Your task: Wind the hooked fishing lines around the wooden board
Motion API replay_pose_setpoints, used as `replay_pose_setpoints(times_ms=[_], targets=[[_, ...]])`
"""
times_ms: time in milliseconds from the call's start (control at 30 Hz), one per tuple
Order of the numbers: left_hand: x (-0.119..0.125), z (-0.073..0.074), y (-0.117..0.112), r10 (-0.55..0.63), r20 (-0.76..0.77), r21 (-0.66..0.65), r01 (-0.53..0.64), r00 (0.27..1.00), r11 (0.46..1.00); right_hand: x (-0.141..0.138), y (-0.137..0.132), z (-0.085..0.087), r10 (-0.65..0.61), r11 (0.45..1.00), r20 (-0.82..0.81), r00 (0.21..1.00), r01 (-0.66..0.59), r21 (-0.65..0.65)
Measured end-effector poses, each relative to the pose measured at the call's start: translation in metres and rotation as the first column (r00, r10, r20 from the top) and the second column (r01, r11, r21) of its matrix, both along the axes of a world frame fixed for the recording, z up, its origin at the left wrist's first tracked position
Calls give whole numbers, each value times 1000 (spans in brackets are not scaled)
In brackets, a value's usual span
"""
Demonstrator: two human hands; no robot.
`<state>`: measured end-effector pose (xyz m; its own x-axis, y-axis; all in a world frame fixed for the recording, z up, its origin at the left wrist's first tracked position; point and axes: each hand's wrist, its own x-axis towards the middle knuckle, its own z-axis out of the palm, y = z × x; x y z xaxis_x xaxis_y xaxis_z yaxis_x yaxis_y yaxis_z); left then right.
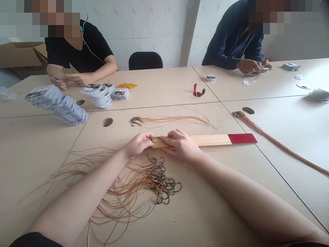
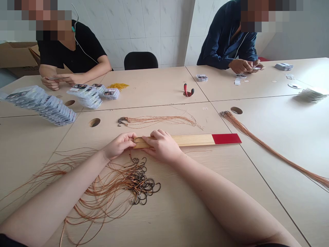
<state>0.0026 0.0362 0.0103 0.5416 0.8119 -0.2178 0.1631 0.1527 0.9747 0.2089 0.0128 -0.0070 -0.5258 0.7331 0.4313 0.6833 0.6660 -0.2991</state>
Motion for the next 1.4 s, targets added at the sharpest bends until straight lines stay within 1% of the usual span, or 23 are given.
replay_pose_setpoints(times_ms=[367, 833, 1067, 1167, 1400], targets=[[0, -1, 1, -8, 23, -21, 8, 1000, 1000, 1, 0, 0, 9, 1000, 20, 1000, -9, -4], [0, 1, 0, 3, 0, -4, -3, 1000, 1000, 2, 1, 0, 3, 1000, 22, 1000, -3, -7], [0, 1, 0, 10, -3, -17, -10, 1000, 1000, 1, 1, 0, 8, 1000, 17, 1000, -8, -4], [-1, 0, 0, 13, 27, -35, -12, 1000, 999, 1, 1, 0, 13, 1000, 22, 1000, -13, 1], [-7, 1, 3, -2, 194, -178, 38, 981, 983, 2, 2, -2, 13, 999, 12, 1000, -14, 33]])
